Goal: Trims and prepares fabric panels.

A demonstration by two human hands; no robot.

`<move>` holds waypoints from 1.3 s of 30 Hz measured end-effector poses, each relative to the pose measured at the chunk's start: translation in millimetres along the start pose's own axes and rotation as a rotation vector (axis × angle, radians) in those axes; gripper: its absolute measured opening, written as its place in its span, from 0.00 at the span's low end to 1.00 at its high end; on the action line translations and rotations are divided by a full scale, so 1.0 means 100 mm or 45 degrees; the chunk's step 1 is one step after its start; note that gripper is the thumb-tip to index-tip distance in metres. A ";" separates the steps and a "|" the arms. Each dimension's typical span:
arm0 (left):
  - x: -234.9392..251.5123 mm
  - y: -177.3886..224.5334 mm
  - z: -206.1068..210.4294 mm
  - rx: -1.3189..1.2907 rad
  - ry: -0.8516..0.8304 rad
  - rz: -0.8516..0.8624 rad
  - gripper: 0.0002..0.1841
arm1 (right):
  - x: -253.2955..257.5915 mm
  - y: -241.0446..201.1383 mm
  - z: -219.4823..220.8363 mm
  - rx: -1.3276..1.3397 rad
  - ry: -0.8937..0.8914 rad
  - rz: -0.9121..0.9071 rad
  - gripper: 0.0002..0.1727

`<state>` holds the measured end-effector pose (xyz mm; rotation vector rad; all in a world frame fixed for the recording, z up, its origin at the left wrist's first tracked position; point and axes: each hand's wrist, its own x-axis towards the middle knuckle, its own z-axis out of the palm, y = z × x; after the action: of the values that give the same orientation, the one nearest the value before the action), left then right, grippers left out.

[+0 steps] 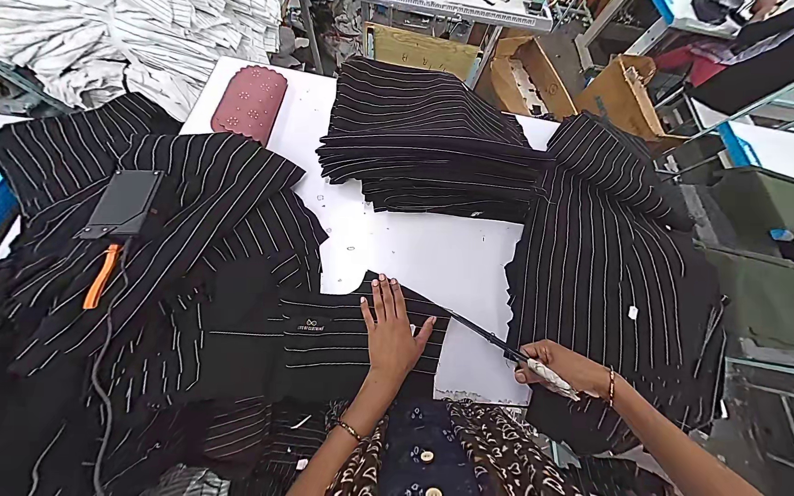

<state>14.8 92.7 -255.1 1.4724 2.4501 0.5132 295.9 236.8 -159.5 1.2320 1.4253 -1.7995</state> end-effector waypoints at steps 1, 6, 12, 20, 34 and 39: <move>0.00 0.00 0.00 0.005 0.005 0.001 0.60 | -0.01 0.00 0.00 0.010 0.005 0.010 0.16; 0.01 0.00 -0.01 -0.010 0.013 0.005 0.60 | 0.02 -0.13 0.03 0.022 -0.026 -0.001 0.16; 0.00 0.00 0.00 0.005 0.023 0.006 0.60 | 0.10 -0.12 0.02 -0.025 -0.020 -0.006 0.15; -0.01 0.00 0.01 -0.003 0.029 0.005 0.60 | 0.17 -0.19 0.08 -0.059 -0.025 -0.053 0.16; 0.00 0.00 -0.01 -0.027 0.011 -0.005 0.61 | 0.27 -0.25 0.23 0.014 -0.002 -0.084 0.14; -0.01 -0.01 0.00 -0.032 0.033 0.002 0.60 | 0.27 -0.27 0.22 0.033 -0.002 -0.069 0.14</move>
<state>14.3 91.4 -255.8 1.4671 2.4534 0.5650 253.7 227.7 -170.3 1.2152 1.4519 -1.8598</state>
